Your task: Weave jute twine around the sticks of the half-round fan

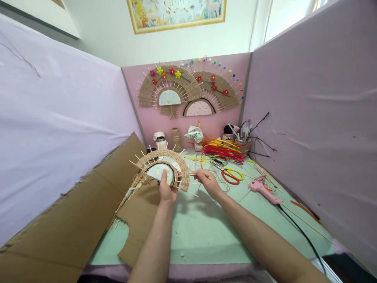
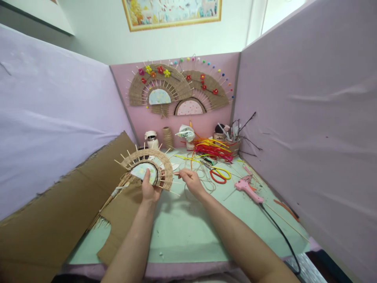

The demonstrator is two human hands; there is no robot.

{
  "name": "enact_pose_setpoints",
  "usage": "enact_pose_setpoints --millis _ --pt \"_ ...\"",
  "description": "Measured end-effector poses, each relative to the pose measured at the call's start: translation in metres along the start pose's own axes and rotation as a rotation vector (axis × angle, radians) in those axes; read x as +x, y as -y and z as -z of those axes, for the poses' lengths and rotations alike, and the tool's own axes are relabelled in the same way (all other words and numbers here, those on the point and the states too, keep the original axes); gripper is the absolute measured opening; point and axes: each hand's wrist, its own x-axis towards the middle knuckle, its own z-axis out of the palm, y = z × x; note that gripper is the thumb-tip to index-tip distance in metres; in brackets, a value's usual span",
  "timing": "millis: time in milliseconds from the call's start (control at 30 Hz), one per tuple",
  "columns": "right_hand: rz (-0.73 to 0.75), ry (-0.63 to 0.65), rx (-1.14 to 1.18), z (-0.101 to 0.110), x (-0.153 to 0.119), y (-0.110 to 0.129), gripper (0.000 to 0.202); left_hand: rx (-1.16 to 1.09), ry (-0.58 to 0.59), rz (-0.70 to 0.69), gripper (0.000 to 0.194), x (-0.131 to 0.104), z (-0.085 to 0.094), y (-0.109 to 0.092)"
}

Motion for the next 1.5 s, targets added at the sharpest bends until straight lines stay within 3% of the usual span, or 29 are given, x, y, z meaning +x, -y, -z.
enact_pose_setpoints --millis 133,300,433,633,867,1033,1167,1333,1500 --pt "-0.125 -0.002 0.103 -0.006 0.001 -0.006 0.030 0.018 0.025 -0.015 0.027 -0.001 0.000 0.002" --pt "-0.268 -0.046 0.325 -0.008 0.003 -0.005 0.030 0.035 0.210 0.020 0.027 -0.004 -0.001 0.006" --pt "-0.293 -0.055 0.411 -0.007 0.004 0.000 0.028 0.093 0.311 0.115 0.044 -0.007 -0.002 0.008" --pt "-0.296 -0.039 0.426 -0.008 0.003 0.003 0.030 0.098 0.358 0.225 0.032 -0.005 0.001 0.006" --pt "-0.207 -0.069 0.265 -0.006 0.003 -0.003 0.040 0.014 0.401 0.154 0.039 -0.005 0.002 0.000" --pt "-0.031 -0.181 -0.047 -0.001 0.001 0.000 0.035 0.013 0.388 0.152 0.041 -0.004 0.004 -0.003" --pt "0.108 -0.227 -0.169 0.000 -0.002 0.005 0.033 0.017 0.371 0.124 0.034 -0.003 0.004 0.000" --pt "0.320 -0.182 -0.286 -0.003 -0.010 0.010 0.029 -0.024 0.290 0.069 0.042 -0.006 0.000 -0.003" --pt "0.425 -0.112 -0.280 -0.005 -0.015 0.011 0.029 -0.086 0.299 0.006 0.052 -0.007 0.001 -0.008"
